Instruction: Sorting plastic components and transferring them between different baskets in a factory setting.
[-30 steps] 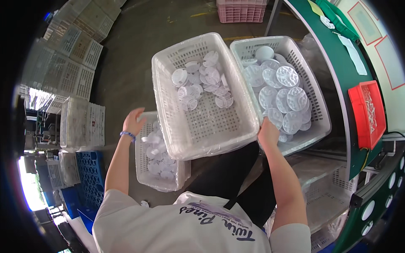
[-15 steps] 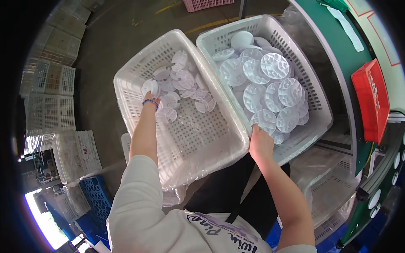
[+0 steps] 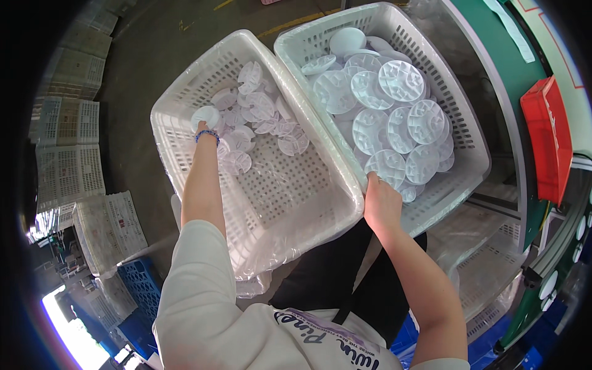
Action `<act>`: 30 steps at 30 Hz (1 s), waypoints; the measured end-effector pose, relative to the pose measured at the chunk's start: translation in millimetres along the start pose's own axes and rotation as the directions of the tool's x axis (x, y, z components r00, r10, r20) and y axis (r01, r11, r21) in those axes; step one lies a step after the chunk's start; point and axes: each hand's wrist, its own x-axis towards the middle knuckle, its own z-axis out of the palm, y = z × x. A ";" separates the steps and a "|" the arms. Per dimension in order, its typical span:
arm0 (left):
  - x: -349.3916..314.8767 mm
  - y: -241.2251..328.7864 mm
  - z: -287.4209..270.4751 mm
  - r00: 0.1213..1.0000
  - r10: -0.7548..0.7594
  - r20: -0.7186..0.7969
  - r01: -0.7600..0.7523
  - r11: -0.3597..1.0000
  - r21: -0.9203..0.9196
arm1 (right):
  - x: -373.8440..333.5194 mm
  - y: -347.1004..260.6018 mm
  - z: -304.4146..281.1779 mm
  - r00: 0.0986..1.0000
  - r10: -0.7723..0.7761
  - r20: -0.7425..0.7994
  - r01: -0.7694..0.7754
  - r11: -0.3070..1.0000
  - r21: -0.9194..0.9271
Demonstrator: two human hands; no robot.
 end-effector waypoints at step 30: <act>-87.0 39.5 -66.3 0.574 0.159 0.803 -0.779 -0.195 0.595 | 2.4 -3.9 2.7 1.000 0.005 -0.004 -0.005 0.997 -0.071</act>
